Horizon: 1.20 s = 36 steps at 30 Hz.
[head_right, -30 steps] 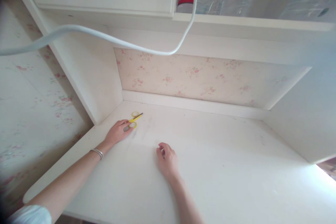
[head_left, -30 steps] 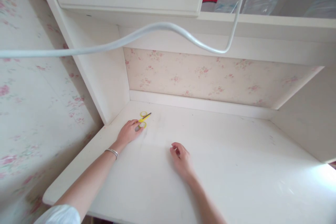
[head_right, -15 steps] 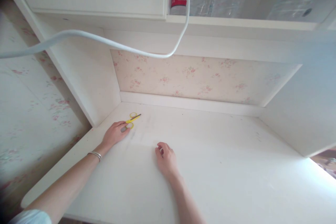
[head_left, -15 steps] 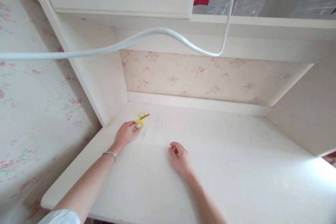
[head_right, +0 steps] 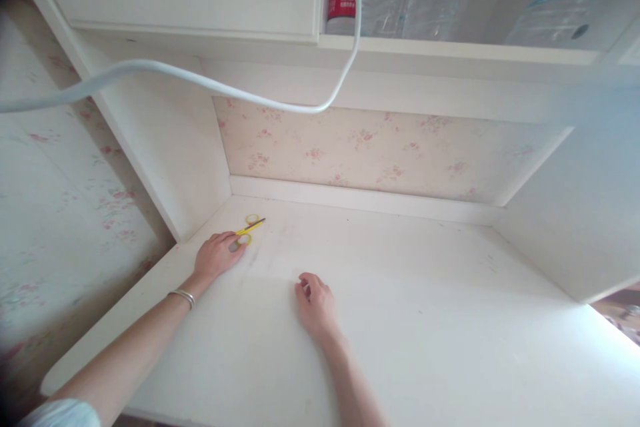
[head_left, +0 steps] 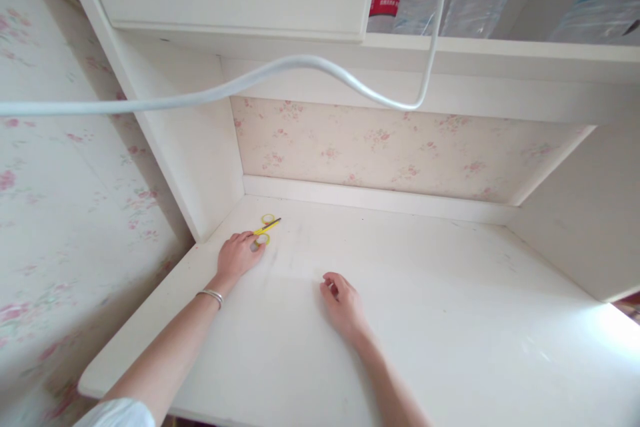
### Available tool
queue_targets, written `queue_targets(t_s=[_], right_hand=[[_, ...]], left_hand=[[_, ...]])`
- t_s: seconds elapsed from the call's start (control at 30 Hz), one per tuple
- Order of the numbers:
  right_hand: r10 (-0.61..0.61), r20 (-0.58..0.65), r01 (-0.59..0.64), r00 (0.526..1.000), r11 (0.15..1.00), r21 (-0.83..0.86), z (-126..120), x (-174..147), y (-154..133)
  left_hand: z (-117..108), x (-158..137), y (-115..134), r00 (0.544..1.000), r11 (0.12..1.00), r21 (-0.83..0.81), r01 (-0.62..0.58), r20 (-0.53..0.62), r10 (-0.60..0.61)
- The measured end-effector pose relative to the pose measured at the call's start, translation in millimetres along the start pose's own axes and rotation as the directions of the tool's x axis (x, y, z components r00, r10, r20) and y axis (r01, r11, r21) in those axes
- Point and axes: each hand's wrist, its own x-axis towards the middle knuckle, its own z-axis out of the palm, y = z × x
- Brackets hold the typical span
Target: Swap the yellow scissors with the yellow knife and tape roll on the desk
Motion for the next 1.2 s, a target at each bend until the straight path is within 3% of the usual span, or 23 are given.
queue_targets(t_s=[0.4,1.2], right_hand=[[0.011,0.009,-0.010,1.000,1.000,-0.017,-1.0,0.4,-1.5],[0.027,0.019,-0.027,0.999,1.000,0.011,-1.4,0.7,-2.4]], left_hand=[[-1.1,1.5,1.6,0.994,0.994,0.025,0.108,0.032,-0.109],[-1.8,-0.2,2.8,0.992,0.987,0.100,0.128,-0.008,-0.128]])
